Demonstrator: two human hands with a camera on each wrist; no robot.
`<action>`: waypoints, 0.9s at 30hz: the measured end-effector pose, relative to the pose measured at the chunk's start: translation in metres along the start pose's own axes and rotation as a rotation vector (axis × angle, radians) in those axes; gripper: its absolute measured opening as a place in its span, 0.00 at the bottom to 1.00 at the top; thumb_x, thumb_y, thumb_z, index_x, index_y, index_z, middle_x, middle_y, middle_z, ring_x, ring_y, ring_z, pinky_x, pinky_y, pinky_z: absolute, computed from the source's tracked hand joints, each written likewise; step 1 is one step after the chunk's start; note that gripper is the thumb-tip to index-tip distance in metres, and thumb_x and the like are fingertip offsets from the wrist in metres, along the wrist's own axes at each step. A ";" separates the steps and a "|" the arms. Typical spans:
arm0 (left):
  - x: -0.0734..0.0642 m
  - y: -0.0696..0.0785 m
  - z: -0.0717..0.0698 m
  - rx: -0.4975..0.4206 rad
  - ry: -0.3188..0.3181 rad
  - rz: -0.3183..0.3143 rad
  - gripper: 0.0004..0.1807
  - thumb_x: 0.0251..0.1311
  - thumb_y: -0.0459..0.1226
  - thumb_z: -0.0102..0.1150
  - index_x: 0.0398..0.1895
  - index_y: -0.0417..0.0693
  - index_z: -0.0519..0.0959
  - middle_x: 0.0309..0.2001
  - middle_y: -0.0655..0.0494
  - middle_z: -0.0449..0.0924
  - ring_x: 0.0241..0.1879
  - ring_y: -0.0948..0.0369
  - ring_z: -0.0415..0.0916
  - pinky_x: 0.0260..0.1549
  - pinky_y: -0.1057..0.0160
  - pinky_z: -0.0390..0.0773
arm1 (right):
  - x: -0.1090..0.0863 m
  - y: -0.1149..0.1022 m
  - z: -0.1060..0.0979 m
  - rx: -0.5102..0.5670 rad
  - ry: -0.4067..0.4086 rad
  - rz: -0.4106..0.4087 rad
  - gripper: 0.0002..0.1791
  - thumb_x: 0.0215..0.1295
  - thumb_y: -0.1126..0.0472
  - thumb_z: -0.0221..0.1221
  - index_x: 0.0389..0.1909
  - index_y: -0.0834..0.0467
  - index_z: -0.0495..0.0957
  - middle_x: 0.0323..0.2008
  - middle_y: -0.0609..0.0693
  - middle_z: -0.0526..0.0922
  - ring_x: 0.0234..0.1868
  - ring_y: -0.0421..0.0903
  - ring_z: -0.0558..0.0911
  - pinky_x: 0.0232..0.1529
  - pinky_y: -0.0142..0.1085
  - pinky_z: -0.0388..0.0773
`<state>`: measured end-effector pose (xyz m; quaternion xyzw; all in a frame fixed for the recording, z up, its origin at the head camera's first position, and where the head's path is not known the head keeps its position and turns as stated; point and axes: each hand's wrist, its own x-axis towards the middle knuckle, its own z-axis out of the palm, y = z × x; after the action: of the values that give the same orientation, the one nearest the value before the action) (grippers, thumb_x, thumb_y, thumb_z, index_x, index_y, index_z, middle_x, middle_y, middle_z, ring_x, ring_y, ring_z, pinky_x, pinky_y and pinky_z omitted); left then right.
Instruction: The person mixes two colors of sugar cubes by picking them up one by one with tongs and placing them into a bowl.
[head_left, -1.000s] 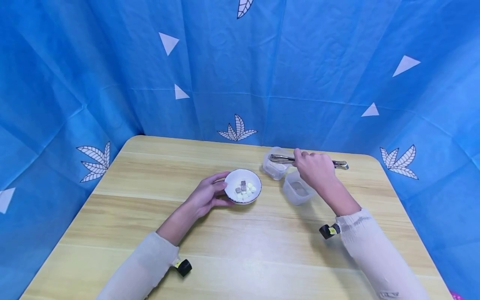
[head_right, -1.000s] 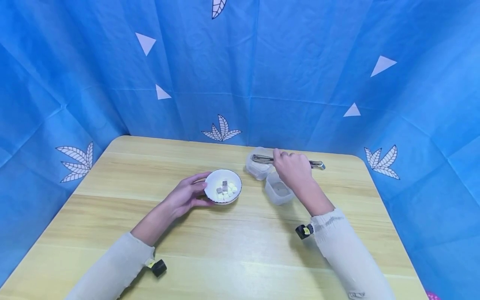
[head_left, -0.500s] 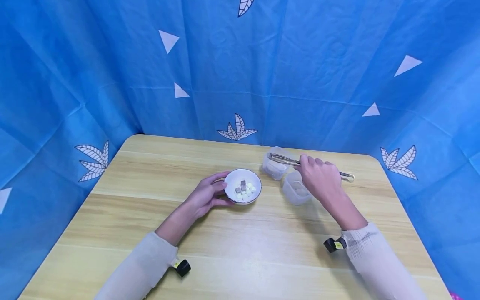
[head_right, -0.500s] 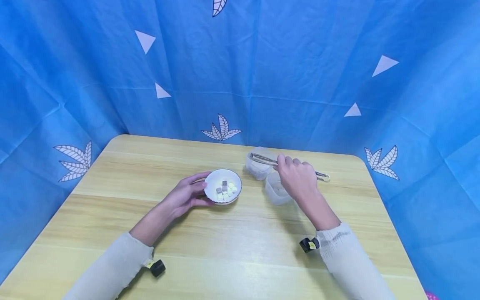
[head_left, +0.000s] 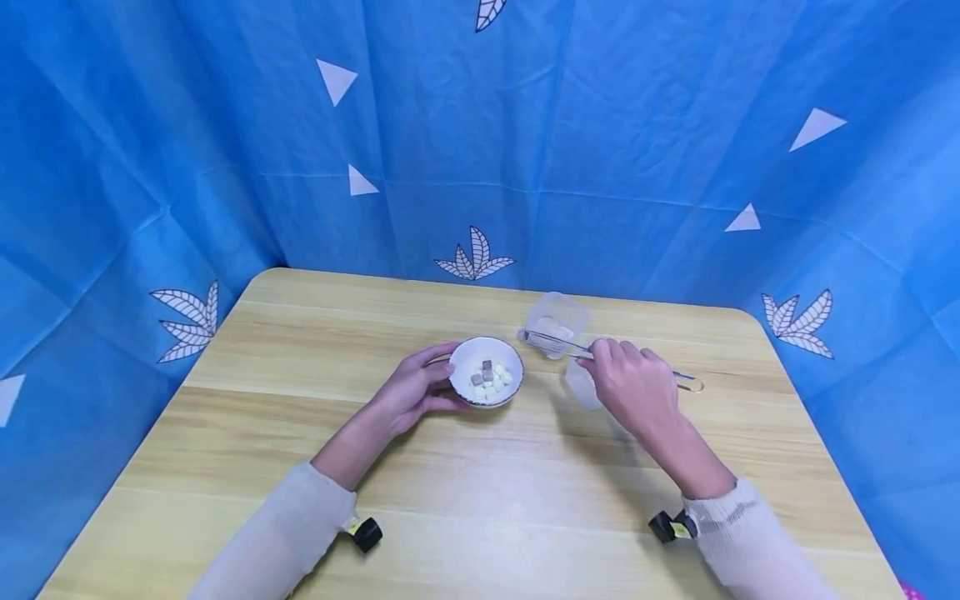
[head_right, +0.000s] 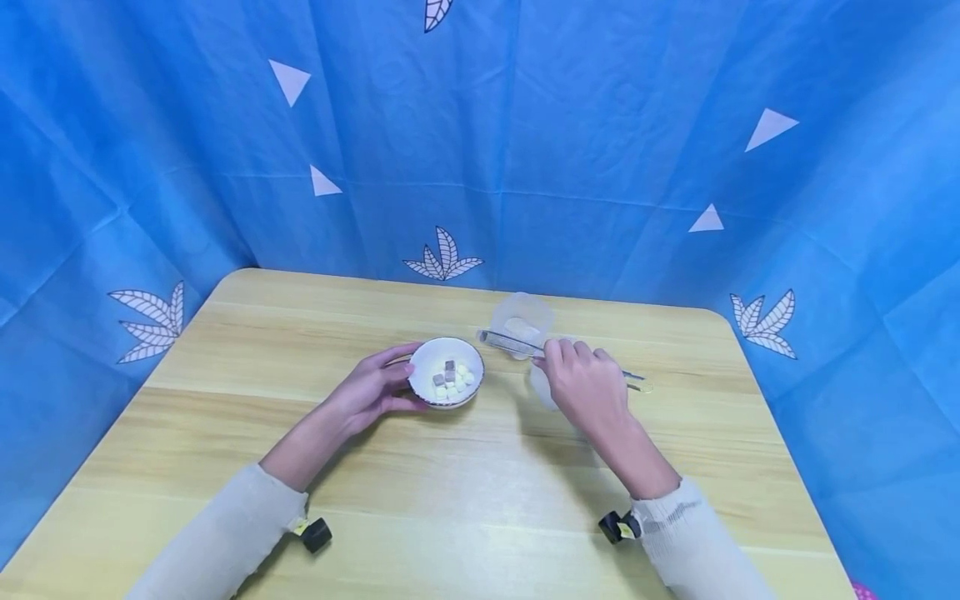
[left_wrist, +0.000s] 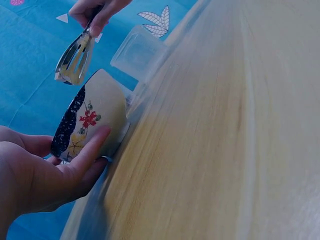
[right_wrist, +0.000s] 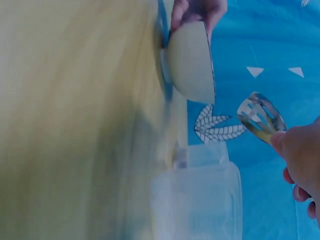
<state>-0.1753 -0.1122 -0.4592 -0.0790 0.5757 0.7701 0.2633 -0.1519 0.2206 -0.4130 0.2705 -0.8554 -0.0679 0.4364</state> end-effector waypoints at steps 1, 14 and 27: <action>0.000 0.000 0.000 0.000 -0.001 0.000 0.28 0.77 0.32 0.48 0.78 0.54 0.66 0.75 0.42 0.64 0.64 0.45 0.75 0.54 0.39 0.87 | -0.001 -0.002 -0.001 0.009 0.012 -0.005 0.30 0.86 0.46 0.40 0.26 0.62 0.72 0.12 0.49 0.69 0.12 0.45 0.65 0.11 0.30 0.47; -0.002 0.000 0.001 0.011 -0.022 0.012 0.28 0.78 0.31 0.46 0.79 0.53 0.65 0.75 0.40 0.63 0.63 0.44 0.76 0.55 0.40 0.87 | -0.009 -0.016 -0.002 -0.029 -0.019 -0.130 0.23 0.81 0.50 0.48 0.29 0.61 0.74 0.18 0.50 0.75 0.18 0.48 0.72 0.13 0.34 0.63; -0.001 0.001 0.002 -0.003 -0.001 0.001 0.28 0.78 0.32 0.46 0.78 0.55 0.66 0.75 0.42 0.64 0.65 0.44 0.75 0.54 0.40 0.87 | -0.008 -0.015 -0.004 -0.050 -0.050 -0.168 0.23 0.82 0.49 0.49 0.34 0.63 0.78 0.23 0.53 0.82 0.20 0.48 0.77 0.14 0.34 0.70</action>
<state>-0.1742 -0.1112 -0.4577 -0.0785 0.5745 0.7712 0.2630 -0.1392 0.2121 -0.4218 0.3288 -0.8383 -0.1322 0.4143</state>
